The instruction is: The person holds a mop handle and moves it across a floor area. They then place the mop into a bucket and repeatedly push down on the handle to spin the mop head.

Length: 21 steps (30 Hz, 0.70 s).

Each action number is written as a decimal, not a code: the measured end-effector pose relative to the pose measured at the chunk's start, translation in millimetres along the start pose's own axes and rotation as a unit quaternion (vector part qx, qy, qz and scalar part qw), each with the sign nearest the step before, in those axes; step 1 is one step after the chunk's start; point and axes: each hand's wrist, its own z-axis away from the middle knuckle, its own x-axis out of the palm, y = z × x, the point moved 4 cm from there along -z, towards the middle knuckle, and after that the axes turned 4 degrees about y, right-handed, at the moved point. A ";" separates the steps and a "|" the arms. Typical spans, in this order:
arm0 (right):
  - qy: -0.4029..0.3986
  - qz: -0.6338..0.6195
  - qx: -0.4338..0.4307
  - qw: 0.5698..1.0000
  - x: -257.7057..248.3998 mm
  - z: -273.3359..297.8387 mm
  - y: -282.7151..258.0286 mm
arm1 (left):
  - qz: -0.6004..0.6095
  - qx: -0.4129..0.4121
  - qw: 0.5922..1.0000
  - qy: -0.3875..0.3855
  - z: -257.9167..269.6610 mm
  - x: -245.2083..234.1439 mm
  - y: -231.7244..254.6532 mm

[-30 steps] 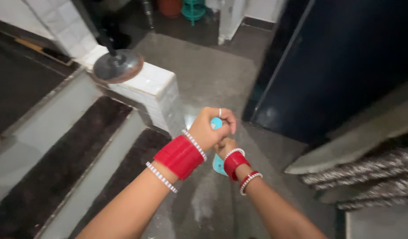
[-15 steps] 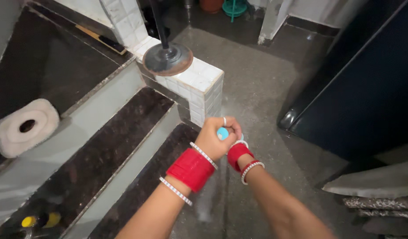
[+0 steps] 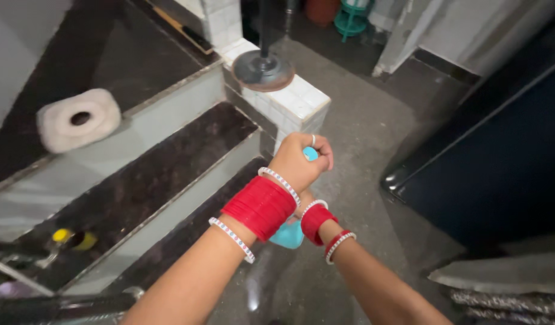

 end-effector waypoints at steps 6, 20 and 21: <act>-0.021 -0.083 -0.034 0.996 56.0 14.6 -15.7 | -0.031 -0.020 0.998 0.059 33.4 -25.1 13.6; -0.215 -0.022 -0.140 0.966 92.2 82.8 -32.0 | -0.062 -0.060 0.978 0.190 97.9 -22.5 123.0; -0.237 0.007 -0.155 0.959 99.4 96.6 -44.9 | -0.059 -0.059 0.973 0.217 104.7 -30.6 134.1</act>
